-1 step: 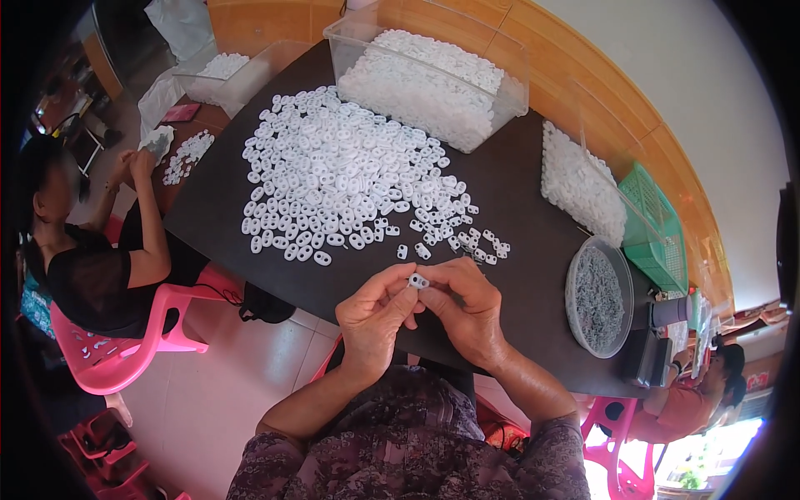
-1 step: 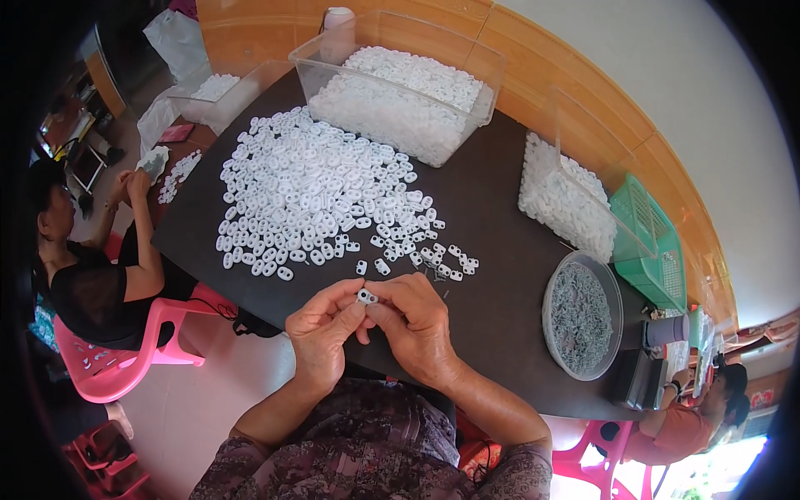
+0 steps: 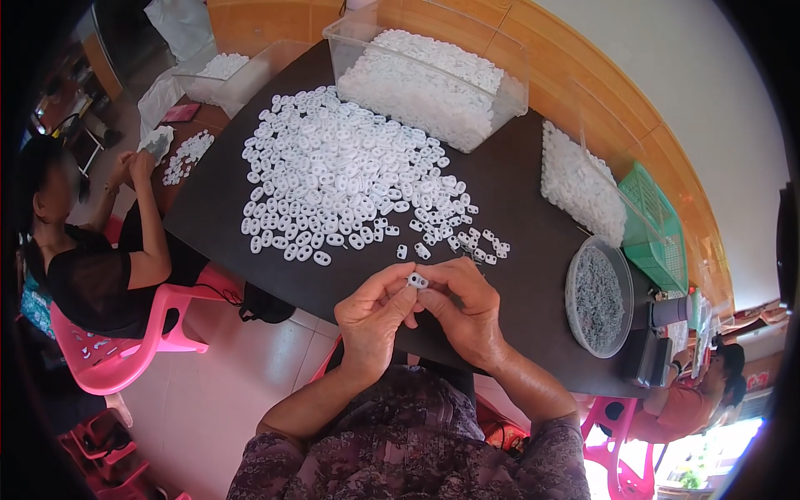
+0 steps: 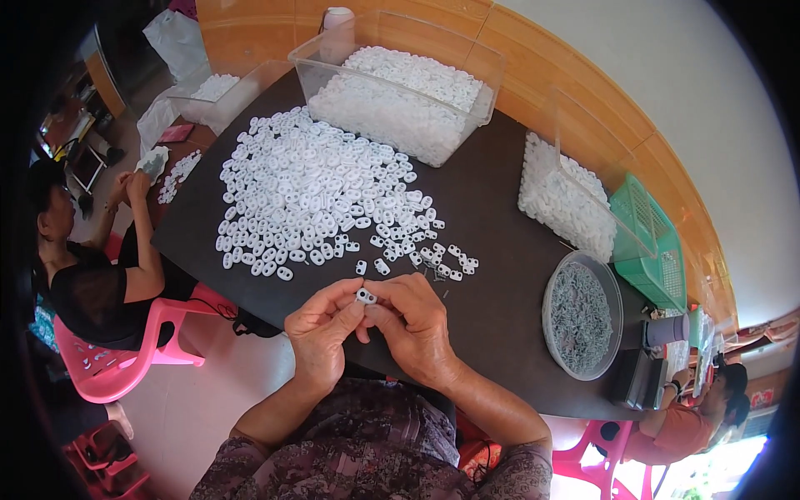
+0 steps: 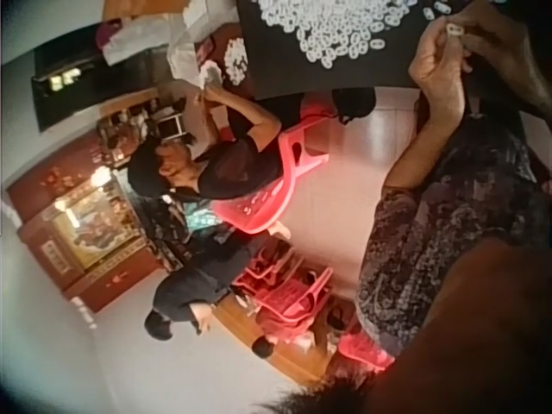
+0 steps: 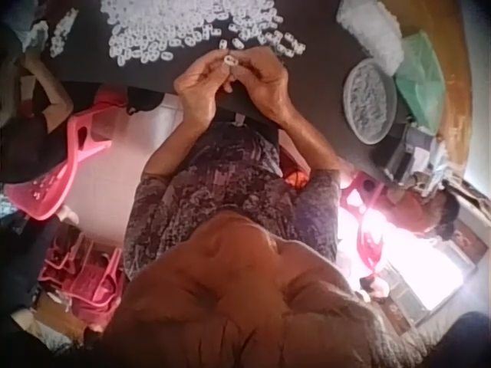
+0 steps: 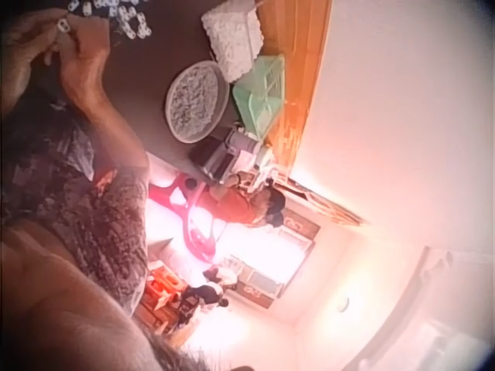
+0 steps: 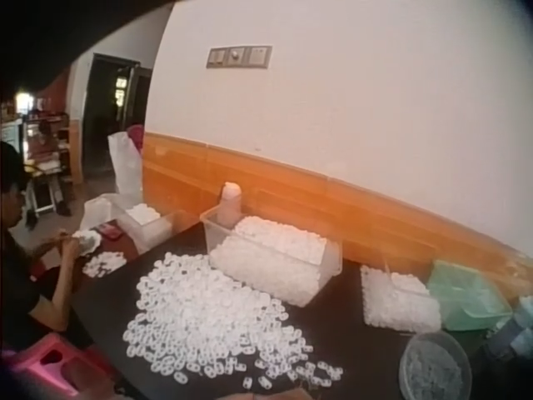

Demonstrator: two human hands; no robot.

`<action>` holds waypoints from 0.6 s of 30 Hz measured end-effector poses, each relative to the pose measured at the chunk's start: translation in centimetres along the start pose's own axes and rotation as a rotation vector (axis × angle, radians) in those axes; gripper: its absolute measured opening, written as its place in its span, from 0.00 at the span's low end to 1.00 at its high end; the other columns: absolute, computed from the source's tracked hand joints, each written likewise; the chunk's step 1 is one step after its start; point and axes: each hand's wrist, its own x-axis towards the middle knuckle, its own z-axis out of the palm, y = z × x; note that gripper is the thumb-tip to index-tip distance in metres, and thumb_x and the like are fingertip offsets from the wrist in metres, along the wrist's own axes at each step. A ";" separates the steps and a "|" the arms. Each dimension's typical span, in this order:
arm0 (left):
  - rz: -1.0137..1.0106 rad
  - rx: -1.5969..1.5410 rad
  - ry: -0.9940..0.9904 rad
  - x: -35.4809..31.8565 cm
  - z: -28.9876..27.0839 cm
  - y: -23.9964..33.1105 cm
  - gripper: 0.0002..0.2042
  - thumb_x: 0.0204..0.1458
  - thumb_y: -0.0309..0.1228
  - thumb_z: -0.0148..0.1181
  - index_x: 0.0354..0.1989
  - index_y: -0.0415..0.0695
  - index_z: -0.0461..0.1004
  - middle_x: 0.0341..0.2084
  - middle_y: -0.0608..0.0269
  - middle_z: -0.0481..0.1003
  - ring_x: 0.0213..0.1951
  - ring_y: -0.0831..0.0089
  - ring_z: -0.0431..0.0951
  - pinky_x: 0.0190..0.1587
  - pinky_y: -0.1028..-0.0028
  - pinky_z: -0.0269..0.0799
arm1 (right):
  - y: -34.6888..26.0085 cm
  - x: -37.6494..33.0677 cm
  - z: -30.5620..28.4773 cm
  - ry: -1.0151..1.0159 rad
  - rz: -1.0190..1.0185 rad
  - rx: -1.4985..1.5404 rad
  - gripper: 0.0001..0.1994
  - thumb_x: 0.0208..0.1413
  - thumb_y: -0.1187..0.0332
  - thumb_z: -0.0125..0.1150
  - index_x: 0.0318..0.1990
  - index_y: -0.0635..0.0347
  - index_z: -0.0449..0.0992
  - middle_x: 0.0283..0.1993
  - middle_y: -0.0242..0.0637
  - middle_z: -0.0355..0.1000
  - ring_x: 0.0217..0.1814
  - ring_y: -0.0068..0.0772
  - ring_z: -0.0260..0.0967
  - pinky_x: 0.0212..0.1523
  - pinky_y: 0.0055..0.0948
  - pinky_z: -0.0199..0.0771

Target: Assembling small white plastic components by hand at a workbench.

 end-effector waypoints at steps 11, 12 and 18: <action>-0.020 -0.053 0.030 -0.6 0.5 0.3 0.12 0.57 0.25 0.57 0.48 0.34 0.73 0.31 0.63 0.76 0.28 0.80 0.73 0.33 0.82 0.70 | 0.0 -0.3 -0.1 0.055 -0.169 -0.093 0.20 0.40 0.80 0.67 0.45 0.65 0.77 0.38 0.39 0.74 0.37 0.35 0.68 0.35 0.30 0.70; -0.021 -0.053 0.029 -0.6 0.5 0.2 0.12 0.57 0.25 0.57 0.48 0.34 0.73 0.31 0.63 0.76 0.28 0.80 0.73 0.33 0.82 0.70 | 0.1 -0.4 -0.1 0.063 -0.171 -0.088 0.20 0.40 0.80 0.67 0.45 0.66 0.77 0.38 0.40 0.74 0.36 0.35 0.68 0.35 0.30 0.70; 0.061 -0.030 0.003 -0.6 0.4 -0.1 0.11 0.57 0.24 0.57 0.47 0.34 0.73 0.32 0.64 0.75 0.29 0.80 0.71 0.34 0.81 0.70 | -0.2 -0.7 0.0 0.082 -0.188 -0.061 0.20 0.39 0.80 0.67 0.45 0.66 0.77 0.37 0.41 0.75 0.34 0.34 0.68 0.34 0.29 0.70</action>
